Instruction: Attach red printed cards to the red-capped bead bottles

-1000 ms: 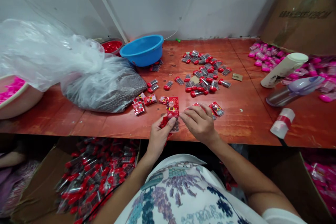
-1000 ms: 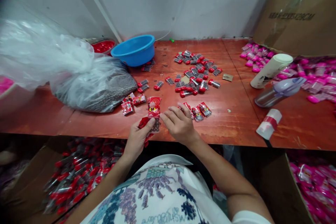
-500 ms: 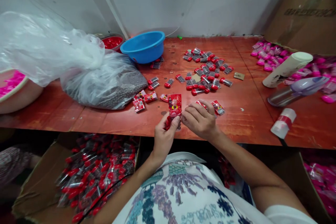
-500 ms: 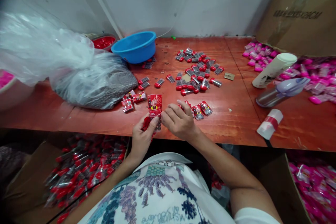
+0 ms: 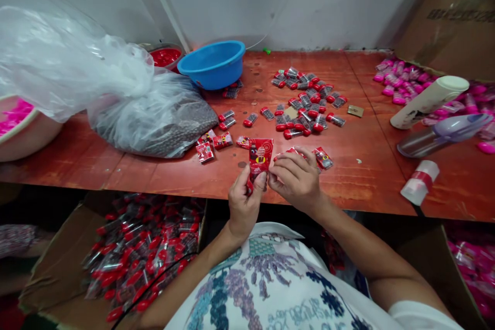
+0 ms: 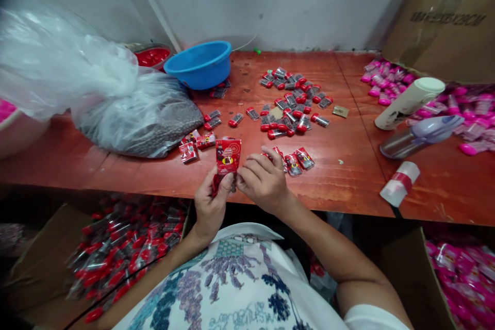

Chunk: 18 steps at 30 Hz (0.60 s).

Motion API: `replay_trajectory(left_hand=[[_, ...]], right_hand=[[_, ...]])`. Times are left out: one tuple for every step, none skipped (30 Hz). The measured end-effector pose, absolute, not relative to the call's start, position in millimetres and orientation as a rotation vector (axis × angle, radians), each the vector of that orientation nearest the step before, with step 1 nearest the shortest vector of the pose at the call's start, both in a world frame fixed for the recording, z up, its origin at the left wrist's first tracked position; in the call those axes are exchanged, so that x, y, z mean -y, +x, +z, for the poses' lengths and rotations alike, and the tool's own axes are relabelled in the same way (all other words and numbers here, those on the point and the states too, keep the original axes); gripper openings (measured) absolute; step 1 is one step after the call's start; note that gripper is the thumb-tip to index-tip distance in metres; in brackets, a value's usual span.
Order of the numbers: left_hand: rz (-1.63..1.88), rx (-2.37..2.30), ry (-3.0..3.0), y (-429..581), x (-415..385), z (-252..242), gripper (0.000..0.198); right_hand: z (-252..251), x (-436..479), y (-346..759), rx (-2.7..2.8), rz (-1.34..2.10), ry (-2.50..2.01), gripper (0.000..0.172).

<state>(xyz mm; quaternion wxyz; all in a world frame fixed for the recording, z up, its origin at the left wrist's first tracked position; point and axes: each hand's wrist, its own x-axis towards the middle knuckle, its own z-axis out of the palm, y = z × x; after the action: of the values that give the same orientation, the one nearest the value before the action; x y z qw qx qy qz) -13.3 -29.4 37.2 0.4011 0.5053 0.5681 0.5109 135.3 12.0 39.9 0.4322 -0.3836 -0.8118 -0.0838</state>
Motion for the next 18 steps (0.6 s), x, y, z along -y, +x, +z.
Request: replay_trajectory(left_hand=[[1.287,-1.428,1.255,-13.2,29.1,36.6,0.028],[1.287,-1.415,1.226,-13.1,28.2,36.3,0.028],[1.290,-1.397,1.192,-12.9,26.8,36.5,0.028],[1.295,-1.374,1.158,-12.7,24.8,37.2,0.026],[1.306,-1.347,1.118,-12.5,22.4,38.1,0.025],[1.323,-1.319,1.074,-12.4,19.7,39.3,0.024],[1.345,-1.293,1.029,-12.5,16.9,40.4,0.024],[1.369,-1.269,0.988,-12.8,14.3,41.3,0.024],[1.390,-1.247,0.950,-13.5,11.9,41.8,0.024],[1.407,-1.227,0.916,-14.9,9.7,42.1,0.025],[1.414,-1.212,0.893,-17.1,7.8,42.1,0.025],[1.411,-1.205,0.878,-20.2,6.1,42.0,0.025],[1.400,-1.201,0.865,-24.2,4.3,42.0,0.025],[1.387,-1.198,0.853,-29.0,2.5,42.1,0.024],[1.371,-1.196,0.842,-34.2,0.6,42.6,0.024],[1.346,-1.188,0.832,-39.5,-1.3,43.4,0.024],[1.315,-1.177,0.826,-44.2,-3.2,44.5,0.024],[1.285,-1.166,0.822,-48.0,-4.8,45.8,0.025]], right_hand=[[38.8,-12.1,135.9,2.017,-0.184,-0.959,0.008],[37.7,-12.0,136.4,2.006,-0.153,-0.968,0.008],[36.8,-11.8,136.7,1.989,-0.106,-0.984,0.008],[35.7,-11.2,136.5,1.963,-0.030,-1.010,0.006],[34.4,-10.2,135.4,1.921,0.086,-1.043,0.006],[32.8,-8.7,133.3,1.864,0.246,-1.075,0.009],[30.7,-6.7,130.0,1.794,0.443,-1.096,0.017],[28.1,-4.4,125.7,1.712,0.652,-1.106,0.028],[25.2,-1.9,120.7,1.622,0.845,-1.106,0.038],[22.3,0.5,115.2,1.530,1.001,-1.100,0.044],[19.7,2.6,109.8,1.442,1.116,-1.093,0.047],[17.7,4.1,105.0,1.358,1.193,-1.086,0.045],[16.6,5.1,101.1,1.279,1.254,-1.076,0.042],[16.4,5.6,98.2,1.212,1.314,-1.056,0.039],[17.1,5.6,96.4,1.160,1.379,-1.022,0.038],[18.3,5.5,95.5,1.124,1.443,-0.985,0.037],[19.6,5.2,95.3,1.099,1.500,-0.950,0.037],[20.8,5.1,95.3,1.079,1.544,-0.920,0.037]])
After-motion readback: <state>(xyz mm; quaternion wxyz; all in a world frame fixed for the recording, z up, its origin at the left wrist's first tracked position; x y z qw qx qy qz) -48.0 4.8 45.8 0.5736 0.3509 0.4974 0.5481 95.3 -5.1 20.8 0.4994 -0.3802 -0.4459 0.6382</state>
